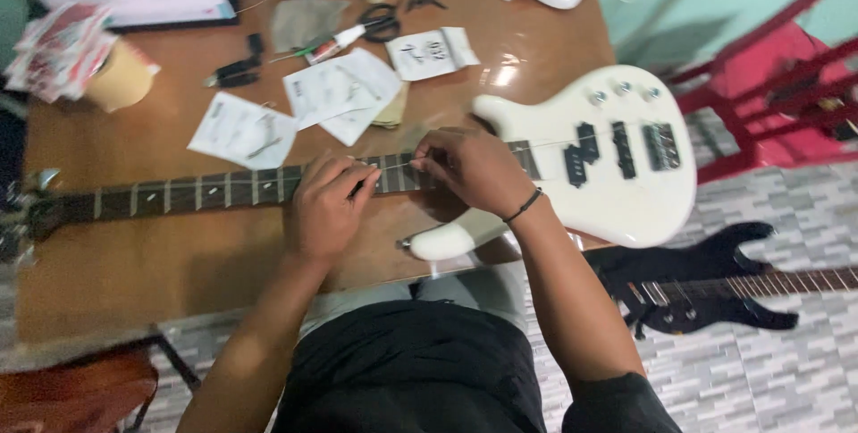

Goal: Restringing and tuning a bass guitar on a workbench using a string winder.

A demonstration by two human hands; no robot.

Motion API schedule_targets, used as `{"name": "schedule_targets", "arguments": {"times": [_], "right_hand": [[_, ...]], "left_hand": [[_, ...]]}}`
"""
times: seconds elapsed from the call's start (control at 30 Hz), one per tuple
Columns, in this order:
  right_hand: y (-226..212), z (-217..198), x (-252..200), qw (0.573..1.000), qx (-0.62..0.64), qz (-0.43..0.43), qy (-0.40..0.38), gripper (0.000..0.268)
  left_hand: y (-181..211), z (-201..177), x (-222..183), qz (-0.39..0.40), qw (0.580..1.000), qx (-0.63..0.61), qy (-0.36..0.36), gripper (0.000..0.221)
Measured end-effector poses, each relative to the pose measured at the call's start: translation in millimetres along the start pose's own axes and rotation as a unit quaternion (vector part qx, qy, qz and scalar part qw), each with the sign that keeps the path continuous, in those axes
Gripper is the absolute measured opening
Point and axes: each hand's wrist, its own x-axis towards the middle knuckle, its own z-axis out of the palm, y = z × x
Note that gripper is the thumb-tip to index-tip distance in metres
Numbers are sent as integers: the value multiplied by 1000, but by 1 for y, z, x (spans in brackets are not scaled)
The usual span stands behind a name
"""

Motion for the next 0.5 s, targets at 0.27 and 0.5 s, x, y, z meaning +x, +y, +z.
{"name": "schedule_targets", "arguments": {"times": [0.27, 0.5], "right_hand": [[59, -38, -48, 998, -40, 46, 22, 11], [155, -110, -69, 987, -71, 97, 103, 12]], "left_hand": [[19, 29, 16, -16, 997, -29, -71, 8], [16, 34, 9, -36, 995, -26, -84, 6]]}}
